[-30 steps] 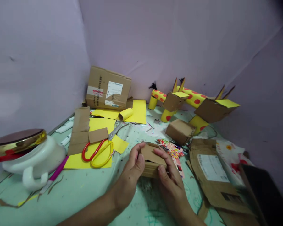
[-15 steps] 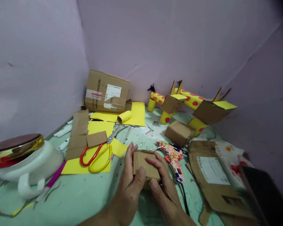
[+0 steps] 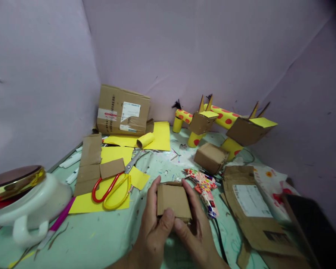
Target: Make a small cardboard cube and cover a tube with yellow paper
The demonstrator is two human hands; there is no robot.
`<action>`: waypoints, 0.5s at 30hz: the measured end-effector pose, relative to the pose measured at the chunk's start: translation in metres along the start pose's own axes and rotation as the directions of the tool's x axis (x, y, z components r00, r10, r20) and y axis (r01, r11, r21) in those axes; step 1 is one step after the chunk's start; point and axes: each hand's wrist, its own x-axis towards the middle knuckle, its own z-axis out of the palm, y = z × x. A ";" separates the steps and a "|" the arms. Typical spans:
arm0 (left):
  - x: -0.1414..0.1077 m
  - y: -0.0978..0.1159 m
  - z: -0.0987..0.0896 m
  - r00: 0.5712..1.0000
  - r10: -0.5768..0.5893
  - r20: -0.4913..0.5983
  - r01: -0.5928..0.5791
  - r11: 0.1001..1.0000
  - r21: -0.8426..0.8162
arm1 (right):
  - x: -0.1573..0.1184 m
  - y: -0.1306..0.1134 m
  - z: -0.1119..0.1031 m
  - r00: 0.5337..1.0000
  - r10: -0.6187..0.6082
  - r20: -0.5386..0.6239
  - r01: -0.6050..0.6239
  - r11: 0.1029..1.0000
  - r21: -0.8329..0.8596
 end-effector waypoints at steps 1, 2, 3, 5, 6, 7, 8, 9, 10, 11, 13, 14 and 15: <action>0.000 0.000 0.000 1.000 -0.009 -0.003 0.009 1.000 -0.001 | 0.001 -0.002 0.000 1.000 -0.011 -0.020 0.011 1.000 -0.021; 0.000 -0.001 0.000 1.000 -0.016 -0.010 0.016 1.000 0.001 | 0.002 -0.004 0.000 0.999 -0.020 -0.037 0.019 0.999 -0.046; 0.000 -0.001 0.001 1.000 -0.023 -0.015 0.023 1.000 0.003 | 0.003 -0.006 0.000 0.998 -0.032 -0.049 0.028 0.997 -0.070; 0.000 -0.002 0.002 0.999 -0.032 -0.021 0.032 0.999 0.007 | 0.003 -0.010 -0.001 0.997 -0.054 -0.047 0.049 0.993 -0.111; 0.000 -0.003 0.002 0.999 -0.033 -0.023 0.033 0.999 0.010 | 0.002 -0.011 -0.002 0.997 -0.061 -0.038 0.056 0.991 -0.119; 0.000 -0.003 0.002 0.999 -0.033 -0.024 0.033 0.999 0.009 | 0.001 -0.012 -0.002 0.998 -0.060 -0.022 0.057 0.992 -0.111; 0.000 -0.003 0.003 0.999 -0.034 -0.023 0.034 0.999 0.006 | 0.001 -0.012 -0.002 0.999 -0.049 -0.008 0.048 0.995 -0.089; 0.000 -0.003 0.003 0.999 -0.033 -0.021 0.034 0.999 0.004 | 0.000 -0.012 -0.002 0.999 -0.033 0.000 0.033 0.998 -0.056; -0.001 -0.003 0.003 0.999 -0.032 -0.016 0.032 0.999 0.002 | -0.001 -0.011 -0.002 1.000 -0.016 -0.001 0.016 1.000 -0.022; -0.001 -0.003 0.003 1.000 -0.027 -0.008 0.027 1.000 0.004 | -0.002 -0.011 -0.001 1.000 -0.003 -0.010 0.003 1.000 0.003; -0.002 -0.002 0.002 1.000 -0.004 0.000 0.004 1.000 0.029 | -0.002 -0.010 -0.002 1.000 -0.003 -0.018 0.003 1.000 -0.002; -0.003 -0.002 0.002 1.000 0.010 0.000 -0.010 0.999 0.046 | -0.002 -0.010 -0.003 1.000 -0.014 -0.008 0.014 0.999 -0.031; -0.003 -0.002 0.001 1.000 0.021 -0.002 -0.021 0.998 0.058 | -0.002 -0.010 -0.004 1.000 -0.027 0.016 0.028 0.997 -0.065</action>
